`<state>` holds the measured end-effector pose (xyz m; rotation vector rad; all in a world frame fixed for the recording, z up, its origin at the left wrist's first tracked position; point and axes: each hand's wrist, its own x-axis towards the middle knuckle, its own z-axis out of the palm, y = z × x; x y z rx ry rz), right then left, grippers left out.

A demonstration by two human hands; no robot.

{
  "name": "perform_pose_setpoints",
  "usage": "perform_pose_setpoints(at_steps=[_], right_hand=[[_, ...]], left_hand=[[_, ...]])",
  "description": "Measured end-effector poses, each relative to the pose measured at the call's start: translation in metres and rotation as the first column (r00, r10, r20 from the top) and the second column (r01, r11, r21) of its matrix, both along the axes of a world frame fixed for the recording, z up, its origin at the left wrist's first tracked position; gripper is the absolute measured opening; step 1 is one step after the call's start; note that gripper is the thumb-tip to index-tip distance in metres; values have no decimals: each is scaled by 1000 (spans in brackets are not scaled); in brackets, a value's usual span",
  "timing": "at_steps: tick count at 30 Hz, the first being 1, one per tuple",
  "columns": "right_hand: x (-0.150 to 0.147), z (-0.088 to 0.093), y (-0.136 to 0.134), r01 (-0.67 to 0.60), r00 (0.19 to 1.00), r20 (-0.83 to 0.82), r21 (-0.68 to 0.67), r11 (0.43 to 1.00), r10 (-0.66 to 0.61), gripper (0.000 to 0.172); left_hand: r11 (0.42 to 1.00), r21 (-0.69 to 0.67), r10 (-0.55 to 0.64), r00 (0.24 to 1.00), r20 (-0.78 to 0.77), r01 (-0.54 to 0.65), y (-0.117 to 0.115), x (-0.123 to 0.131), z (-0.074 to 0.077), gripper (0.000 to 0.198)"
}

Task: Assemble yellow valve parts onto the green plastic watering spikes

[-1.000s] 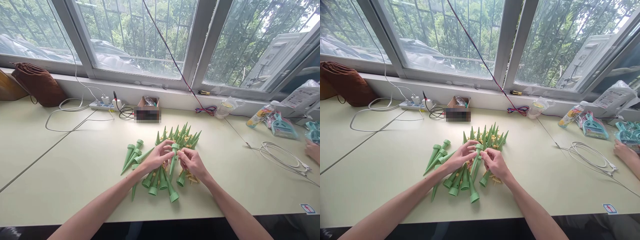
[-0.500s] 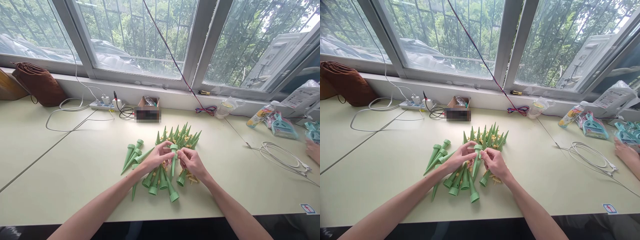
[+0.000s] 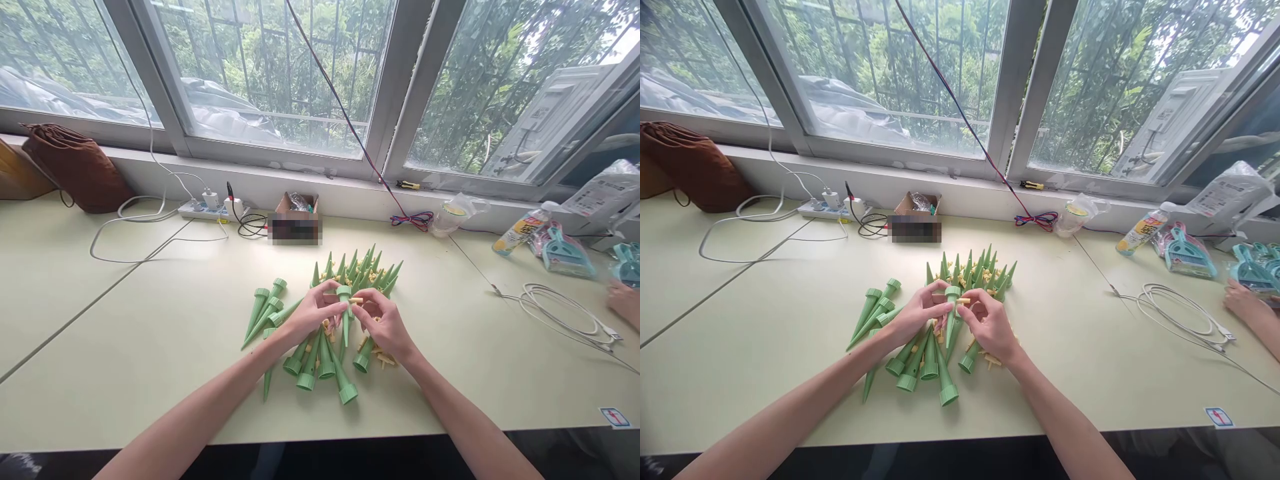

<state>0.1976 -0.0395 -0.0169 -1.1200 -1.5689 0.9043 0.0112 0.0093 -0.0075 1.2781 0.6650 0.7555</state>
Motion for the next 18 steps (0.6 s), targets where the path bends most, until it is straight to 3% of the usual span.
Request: perform_pose_setpoints(at_steps=[8, 18], right_hand=[[2, -3, -1, 41, 988, 143, 147, 988, -63, 20], [2, -5, 0, 53, 982, 166, 203, 978, -88, 15]], left_hand=[[1000, -28, 5, 1000, 27, -4, 3, 0, -4, 42], [997, -74, 8, 998, 61, -3, 4, 0, -4, 45]])
